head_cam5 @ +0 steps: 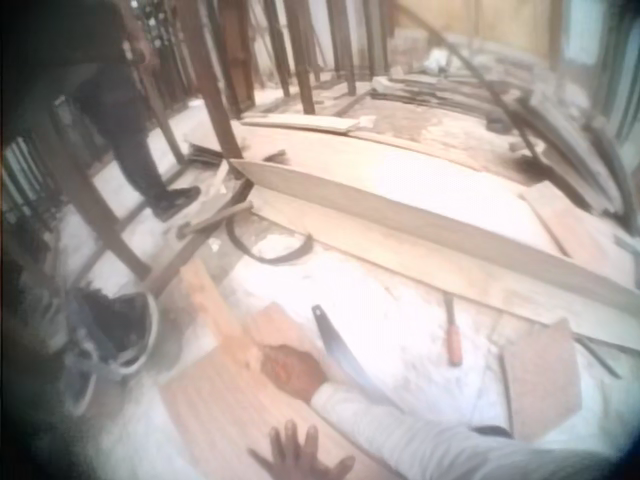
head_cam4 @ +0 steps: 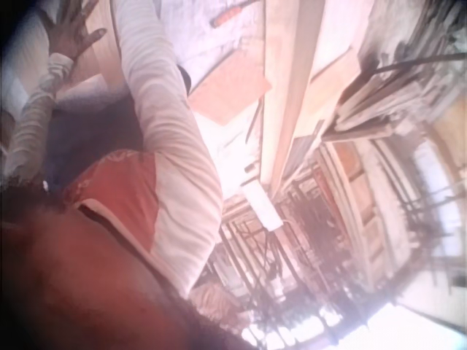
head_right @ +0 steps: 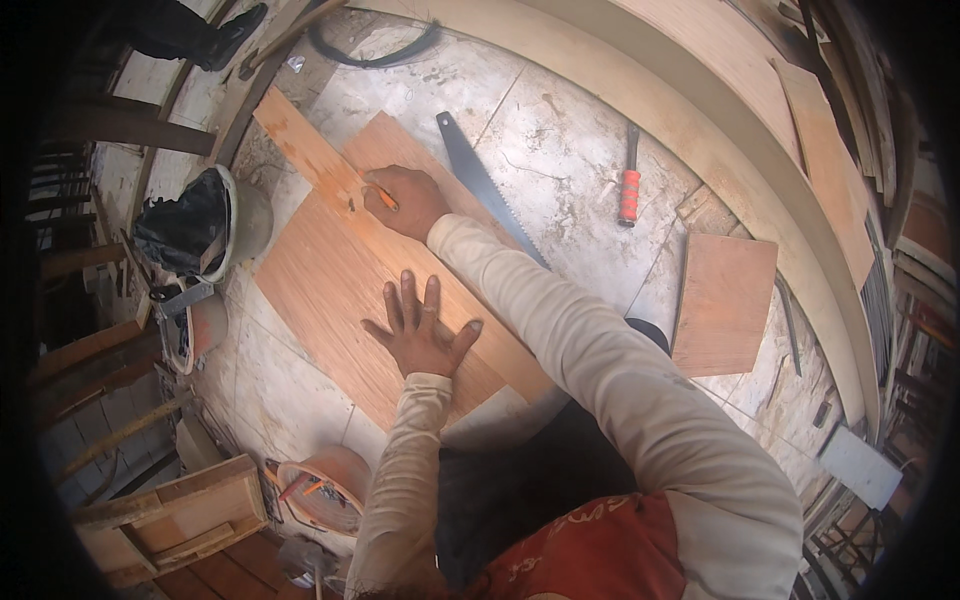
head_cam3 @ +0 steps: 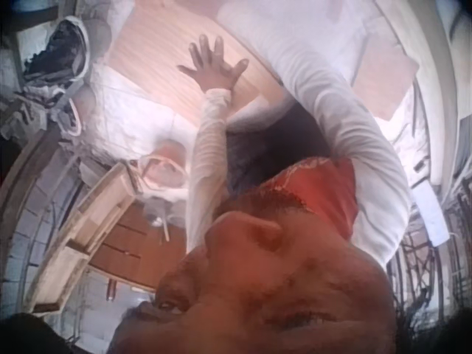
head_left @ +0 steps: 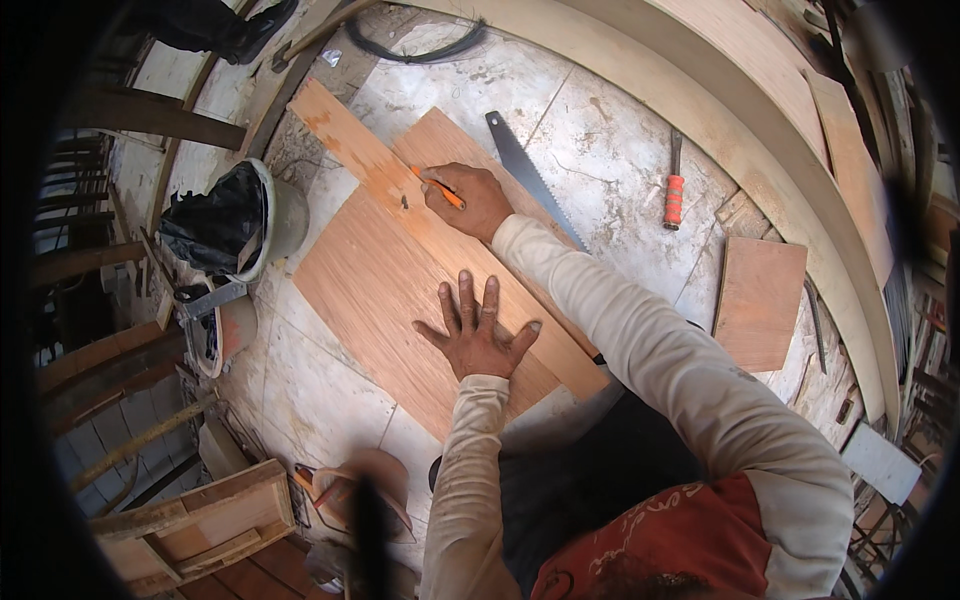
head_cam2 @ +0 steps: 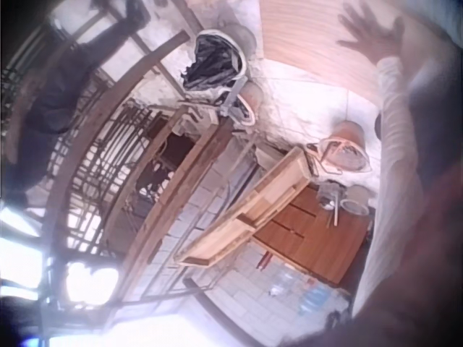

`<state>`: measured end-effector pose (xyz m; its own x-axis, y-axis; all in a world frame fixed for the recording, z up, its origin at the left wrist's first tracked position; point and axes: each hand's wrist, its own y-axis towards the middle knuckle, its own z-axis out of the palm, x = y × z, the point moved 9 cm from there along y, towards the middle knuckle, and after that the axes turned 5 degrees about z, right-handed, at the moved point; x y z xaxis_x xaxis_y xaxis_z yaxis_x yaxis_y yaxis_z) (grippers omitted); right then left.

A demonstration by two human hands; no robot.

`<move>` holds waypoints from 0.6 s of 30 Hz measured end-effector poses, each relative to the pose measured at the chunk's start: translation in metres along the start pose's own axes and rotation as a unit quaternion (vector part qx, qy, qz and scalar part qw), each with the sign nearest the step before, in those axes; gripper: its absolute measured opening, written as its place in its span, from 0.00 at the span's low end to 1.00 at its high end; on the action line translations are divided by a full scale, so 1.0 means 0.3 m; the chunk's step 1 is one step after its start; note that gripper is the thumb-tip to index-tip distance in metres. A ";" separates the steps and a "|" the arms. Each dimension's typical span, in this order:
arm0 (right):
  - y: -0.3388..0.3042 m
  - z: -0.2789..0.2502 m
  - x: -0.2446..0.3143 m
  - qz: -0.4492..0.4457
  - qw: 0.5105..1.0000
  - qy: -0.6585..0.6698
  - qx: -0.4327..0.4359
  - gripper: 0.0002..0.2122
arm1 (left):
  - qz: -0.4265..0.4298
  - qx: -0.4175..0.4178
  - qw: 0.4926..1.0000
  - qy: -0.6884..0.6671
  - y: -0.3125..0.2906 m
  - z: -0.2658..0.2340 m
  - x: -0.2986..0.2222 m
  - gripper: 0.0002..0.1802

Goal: The person cuts a piece of plywood with a handsaw and then uses a tape measure and a pencil to mark a second piece of wood.

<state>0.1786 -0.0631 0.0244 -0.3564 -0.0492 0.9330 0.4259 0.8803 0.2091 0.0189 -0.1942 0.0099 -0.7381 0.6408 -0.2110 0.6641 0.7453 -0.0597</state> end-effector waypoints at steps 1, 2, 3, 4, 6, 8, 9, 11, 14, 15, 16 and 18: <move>0.025 0.008 -0.020 -0.012 1.000 -0.008 -0.004 0.13 | 0.004 -0.001 1.000 -0.002 0.009 0.001 -0.010 0.53; 0.053 0.011 -0.040 -0.025 1.000 -0.018 -0.008 0.13 | 0.009 -0.001 1.000 -0.007 0.021 0.003 -0.023 0.53; 0.089 0.016 -0.043 -0.024 1.000 -0.018 -0.009 0.13 | 0.010 0.002 1.000 -0.011 0.025 0.007 -0.024 0.53; 0.126 0.037 -0.035 -0.021 0.999 -0.038 0.017 0.13 | 0.009 0.003 1.000 -0.010 0.025 0.010 -0.020 0.53; 0.146 0.047 -0.027 -0.016 0.997 -0.058 0.041 0.13 | 0.014 0.007 1.000 -0.008 0.027 0.016 -0.020 0.53; 0.131 0.041 -0.026 -0.023 0.994 -0.075 0.071 0.14 | 0.014 0.009 1.000 -0.012 0.030 0.020 -0.020 0.53; 0.087 0.037 -0.007 -0.024 0.994 -0.071 0.075 0.14 | 0.006 0.010 1.000 -0.011 0.016 0.012 -0.003 0.53; -0.019 0.009 0.001 0.009 0.993 -0.032 0.114 0.14 | -0.004 0.018 1.000 -0.008 0.005 0.008 0.007 0.54; -0.028 0.008 0.001 0.016 0.992 -0.004 0.124 0.14 | -0.013 0.025 1.000 0.001 0.003 -0.004 0.014 0.54; 0.005 0.025 0.003 0.016 0.992 -0.003 0.124 0.14 | -0.015 0.027 0.999 0.005 -0.003 -0.012 0.014 0.54; 0.085 0.023 -0.007 -0.009 0.994 -0.029 0.105 0.14 | -0.004 0.028 1.000 0.000 0.015 0.000 -0.007 0.54; 0.194 0.028 -0.039 -0.030 0.994 -0.055 0.084 0.14 | 0.012 0.024 1.000 0.000 0.040 0.019 -0.030 0.54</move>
<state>0.2006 -0.0073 0.0231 -0.4701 -0.0610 0.8805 0.2591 0.9441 0.2037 0.0343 -0.1921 0.0055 -0.7219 0.6582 -0.2138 0.6866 0.7198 -0.1023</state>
